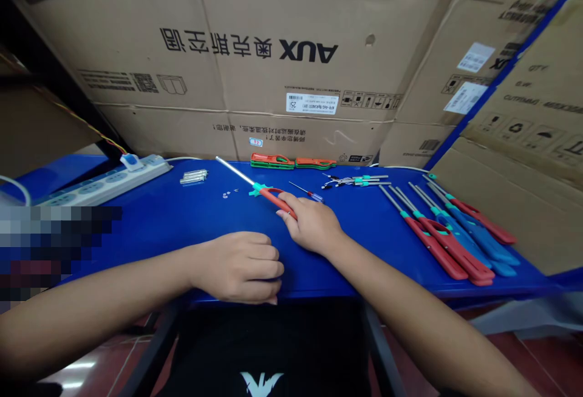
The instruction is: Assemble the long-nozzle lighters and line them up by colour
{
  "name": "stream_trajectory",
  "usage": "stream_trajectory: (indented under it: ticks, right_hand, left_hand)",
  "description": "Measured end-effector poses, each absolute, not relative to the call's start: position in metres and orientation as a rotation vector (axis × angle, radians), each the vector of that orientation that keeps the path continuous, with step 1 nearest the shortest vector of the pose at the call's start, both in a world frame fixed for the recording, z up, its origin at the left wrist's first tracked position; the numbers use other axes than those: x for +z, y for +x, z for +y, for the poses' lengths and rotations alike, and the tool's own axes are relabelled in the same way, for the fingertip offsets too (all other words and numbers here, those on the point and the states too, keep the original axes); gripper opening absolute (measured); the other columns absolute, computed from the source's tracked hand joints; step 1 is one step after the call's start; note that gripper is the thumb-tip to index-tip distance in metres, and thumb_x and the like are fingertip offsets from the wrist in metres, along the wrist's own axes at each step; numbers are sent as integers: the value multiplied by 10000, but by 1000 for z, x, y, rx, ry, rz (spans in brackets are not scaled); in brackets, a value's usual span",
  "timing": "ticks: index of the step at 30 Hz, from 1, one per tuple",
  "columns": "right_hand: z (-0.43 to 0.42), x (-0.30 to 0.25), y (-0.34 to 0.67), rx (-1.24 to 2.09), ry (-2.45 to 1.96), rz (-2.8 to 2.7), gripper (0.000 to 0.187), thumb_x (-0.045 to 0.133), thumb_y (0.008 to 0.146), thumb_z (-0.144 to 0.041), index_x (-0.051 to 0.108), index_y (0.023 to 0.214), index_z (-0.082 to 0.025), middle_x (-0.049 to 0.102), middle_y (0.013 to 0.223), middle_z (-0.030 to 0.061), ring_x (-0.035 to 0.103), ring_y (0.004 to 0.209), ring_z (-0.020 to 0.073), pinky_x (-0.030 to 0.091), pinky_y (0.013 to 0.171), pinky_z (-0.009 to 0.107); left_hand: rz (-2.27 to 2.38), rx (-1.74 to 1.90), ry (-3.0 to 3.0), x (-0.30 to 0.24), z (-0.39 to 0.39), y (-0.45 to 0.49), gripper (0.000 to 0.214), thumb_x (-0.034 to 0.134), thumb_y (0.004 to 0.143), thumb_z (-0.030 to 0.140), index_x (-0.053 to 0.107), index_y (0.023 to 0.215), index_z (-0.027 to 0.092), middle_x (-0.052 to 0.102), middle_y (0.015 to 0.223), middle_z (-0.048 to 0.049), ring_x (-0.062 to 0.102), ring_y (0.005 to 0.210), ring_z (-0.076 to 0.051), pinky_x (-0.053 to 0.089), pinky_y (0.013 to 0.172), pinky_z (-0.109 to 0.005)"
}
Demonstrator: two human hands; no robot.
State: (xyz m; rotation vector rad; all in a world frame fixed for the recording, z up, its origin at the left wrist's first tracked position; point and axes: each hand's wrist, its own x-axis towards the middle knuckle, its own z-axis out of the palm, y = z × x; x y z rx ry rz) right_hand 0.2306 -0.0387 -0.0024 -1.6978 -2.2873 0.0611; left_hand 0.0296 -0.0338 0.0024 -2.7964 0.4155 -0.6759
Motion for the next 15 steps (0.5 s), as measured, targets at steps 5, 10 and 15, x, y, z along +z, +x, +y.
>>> stream_trajectory:
  ticks: [5,10,15]
  right_hand:
    - [-65,-5,249,86,-1722,-2189,466,432,995,-440,522,1434,-315,706,1265,51,694,1026,269,517,801,355]
    - [-97,-16,295,-27,-1939,-1890,476,414,1000,-472,560,1399,-259,703,1216,79,692,1018,268,540,809,365]
    - [-137,-48,357,-575,-2072,-1672,426,459,975,-425,727,1212,-194,657,1065,127,680,856,260,527,672,366]
  left_hand:
    - [322,-575,-2885,-1,-30,29,270,548,994,353,704,830,207,636,766,-35,547,712,-162,417,631,-349]
    - [305,-514,-2945,0,-29,28,297,539,1000,364,698,803,209,633,767,-39,554,714,-157,411,635,-342]
    - [238,-513,-2978,-1,-26,28,239,541,1001,356,721,938,212,670,841,-43,572,744,-157,428,666,-338]
